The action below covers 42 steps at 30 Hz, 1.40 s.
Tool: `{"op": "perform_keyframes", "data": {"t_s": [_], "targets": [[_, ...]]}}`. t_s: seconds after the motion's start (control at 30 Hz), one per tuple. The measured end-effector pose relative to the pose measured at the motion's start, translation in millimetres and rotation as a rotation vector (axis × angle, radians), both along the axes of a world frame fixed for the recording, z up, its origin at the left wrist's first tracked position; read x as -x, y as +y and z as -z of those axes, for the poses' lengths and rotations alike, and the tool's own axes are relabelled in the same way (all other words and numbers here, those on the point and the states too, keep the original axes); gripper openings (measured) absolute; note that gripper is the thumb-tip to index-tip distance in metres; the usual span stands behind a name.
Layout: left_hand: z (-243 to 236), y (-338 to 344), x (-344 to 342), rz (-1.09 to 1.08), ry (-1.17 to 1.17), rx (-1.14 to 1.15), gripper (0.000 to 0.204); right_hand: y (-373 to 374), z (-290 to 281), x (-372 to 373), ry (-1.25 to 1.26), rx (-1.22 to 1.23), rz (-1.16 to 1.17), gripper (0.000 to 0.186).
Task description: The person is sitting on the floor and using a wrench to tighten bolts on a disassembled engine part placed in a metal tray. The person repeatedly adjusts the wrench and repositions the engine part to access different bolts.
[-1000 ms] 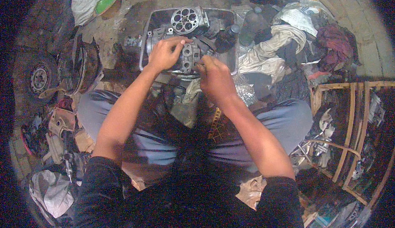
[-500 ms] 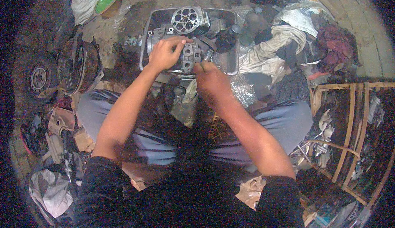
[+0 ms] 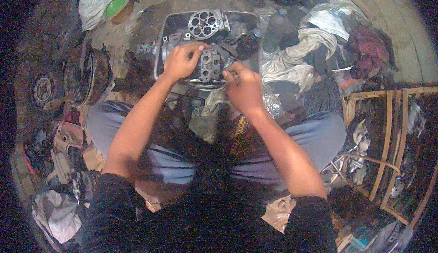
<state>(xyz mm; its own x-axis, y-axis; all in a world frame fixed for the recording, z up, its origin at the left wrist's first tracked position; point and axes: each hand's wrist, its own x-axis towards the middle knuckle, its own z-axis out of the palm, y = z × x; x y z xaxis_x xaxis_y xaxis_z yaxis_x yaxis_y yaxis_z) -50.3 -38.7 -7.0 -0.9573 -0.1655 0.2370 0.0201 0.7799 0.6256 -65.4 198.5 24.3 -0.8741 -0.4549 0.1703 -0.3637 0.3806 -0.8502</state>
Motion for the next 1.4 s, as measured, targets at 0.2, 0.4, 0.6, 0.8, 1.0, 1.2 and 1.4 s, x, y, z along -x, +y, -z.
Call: {"op": "perform_keyframes", "data": {"t_s": [0.2, 0.4, 0.6, 0.8, 1.0, 1.2, 1.4], "targets": [[0.1, 0.6, 1.9, 0.009, 0.019, 0.018, 0.031, -1.5, -3.4, -6.8, 0.175, -0.122, -0.108, 0.007], [8.9, -3.2, 2.5, 0.024, 0.057, 0.012, 0.031, -14.3, 2.4, -19.2, 0.227, -0.316, -0.181, 0.014], [-0.9, -1.0, 4.1, 0.047, -0.059, 0.041, 0.033, -3.2, 14.1, 17.4, -0.372, -0.028, -0.025, 0.010], [10.6, -6.0, 3.0, 0.005, 0.018, 0.032, 0.029, -2.3, -19.9, 17.5, -0.284, 0.029, 0.050, 0.013], [15.5, -7.2, 2.7, 0.002, 0.054, 0.014, 0.032, -6.6, -27.7, -4.3, 0.031, -0.096, -0.054, 0.012], [8.4, 0.7, 4.6, -0.045, 0.020, 0.000, 0.034, -5.8, -33.0, -7.2, 0.102, -0.199, -0.033, 0.010], [3.4, 0.6, 2.8, -0.035, -0.003, 0.002, 0.033, -6.8, -22.5, -4.1, 0.210, -0.212, -0.032, 0.010]]}}
